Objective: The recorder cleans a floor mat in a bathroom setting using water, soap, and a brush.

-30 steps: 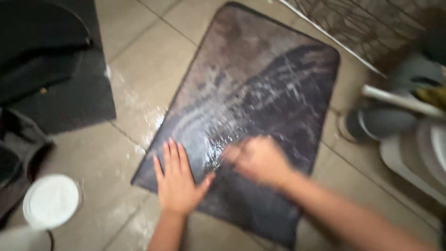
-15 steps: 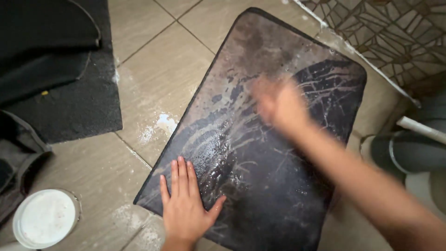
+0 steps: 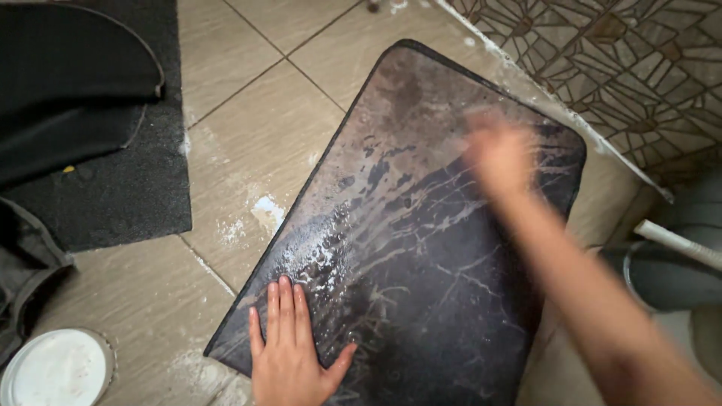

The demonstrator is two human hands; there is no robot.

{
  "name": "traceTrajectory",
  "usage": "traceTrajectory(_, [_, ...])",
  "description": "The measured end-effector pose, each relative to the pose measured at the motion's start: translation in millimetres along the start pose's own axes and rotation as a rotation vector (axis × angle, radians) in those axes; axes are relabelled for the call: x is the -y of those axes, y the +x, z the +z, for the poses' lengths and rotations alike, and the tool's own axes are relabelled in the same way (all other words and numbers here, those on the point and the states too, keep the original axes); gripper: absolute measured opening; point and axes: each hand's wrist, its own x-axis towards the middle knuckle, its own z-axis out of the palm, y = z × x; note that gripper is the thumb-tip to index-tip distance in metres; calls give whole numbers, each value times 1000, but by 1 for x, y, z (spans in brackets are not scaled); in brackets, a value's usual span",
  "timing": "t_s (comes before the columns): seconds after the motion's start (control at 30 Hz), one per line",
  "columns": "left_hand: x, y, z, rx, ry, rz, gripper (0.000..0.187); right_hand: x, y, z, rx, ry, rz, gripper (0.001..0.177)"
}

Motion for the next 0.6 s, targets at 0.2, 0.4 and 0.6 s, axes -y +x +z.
traceTrajectory(0.2, [-6, -5, 0, 4, -17, -35, 118, 71, -28, -12, -183, 585, 871, 24])
traceTrajectory(0.4, [-13, 1, -3, -24, -29, -28, 114, 127, -35, -80, 490, 729, 1089, 39])
traceTrajectory(0.6, [-4, 1, -3, -3, 65, -134, 103, -25, -55, -16, 138, -492, 443, 52])
